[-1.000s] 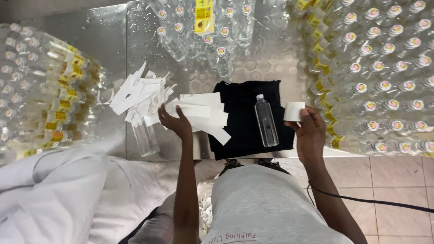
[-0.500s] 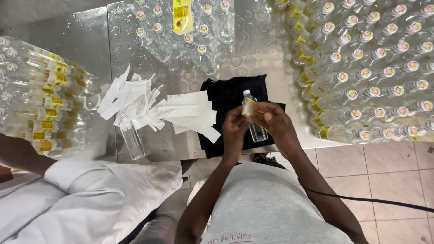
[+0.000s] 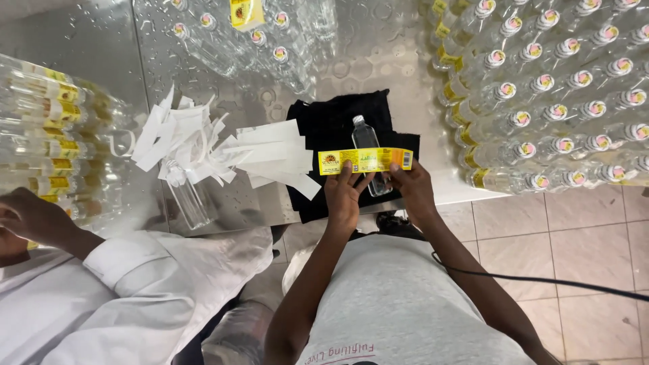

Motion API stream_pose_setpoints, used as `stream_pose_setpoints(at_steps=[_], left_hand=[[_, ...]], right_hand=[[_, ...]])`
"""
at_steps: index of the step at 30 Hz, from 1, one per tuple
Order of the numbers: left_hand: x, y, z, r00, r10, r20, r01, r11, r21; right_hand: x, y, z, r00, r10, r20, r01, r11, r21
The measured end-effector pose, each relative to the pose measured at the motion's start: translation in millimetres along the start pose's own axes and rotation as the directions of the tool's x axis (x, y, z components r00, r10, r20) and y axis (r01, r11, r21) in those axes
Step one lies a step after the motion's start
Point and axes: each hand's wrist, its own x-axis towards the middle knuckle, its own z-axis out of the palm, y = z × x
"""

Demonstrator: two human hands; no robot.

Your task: Manually applying adhesive labels to plastic water bottles on a production line table.

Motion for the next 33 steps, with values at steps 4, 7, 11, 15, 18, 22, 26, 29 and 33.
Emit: stream_pose_setpoints(at_steps=[4,7,11,15,18,22,26,29,33], left_hand=[[-1.8,-24.1,-16.9,0.996,-0.036,-0.086,0.041,0.998,0.055],[0.7,-48.4,-42.9,0.989,0.009,-0.149,0.031,0.965,0.262],[-2.6,-61.1,-53.3,0.984,0.055,-0.169,0.027,0.893,0.449],[4.2,-81.4,-68.2,0.983,0.047,-0.179,0.030,0.914,0.405],[5.2,-84.2,-67.7,0.982,0.041,-0.185,0.024,0.941,0.338],[2.6,-81.6,-65.0,0.979,0.034,-0.202,0.032,0.948,0.316],[1.8,-80.3,-62.2,0.977,0.040,-0.207,0.026,0.951,0.308],[0.1,-81.5,-60.8,0.975,0.052,-0.217,0.021,0.947,0.320],[3.4,-89.8,-64.0,0.961,0.095,-0.259,0.012,0.923,0.386]], right_hand=[[17.0,10.6,-17.8,0.995,0.048,-0.083,-0.058,0.991,-0.118],[19.5,16.6,-30.0,0.992,0.063,-0.105,-0.085,0.972,-0.220],[19.9,24.6,-36.1,0.991,0.080,-0.107,-0.111,0.940,-0.323],[21.3,28.2,-34.7,0.988,0.077,-0.134,-0.122,0.920,-0.373],[24.1,30.7,-37.0,0.991,0.071,-0.117,-0.111,0.917,-0.383],[24.1,30.8,-36.8,0.990,0.078,-0.121,-0.121,0.908,-0.401],[25.1,31.1,-38.4,0.989,0.089,-0.117,-0.130,0.902,-0.411],[25.3,32.5,-40.8,0.989,0.091,-0.114,-0.132,0.896,-0.425],[25.4,35.6,-38.1,0.989,0.079,-0.123,-0.125,0.891,-0.436]])
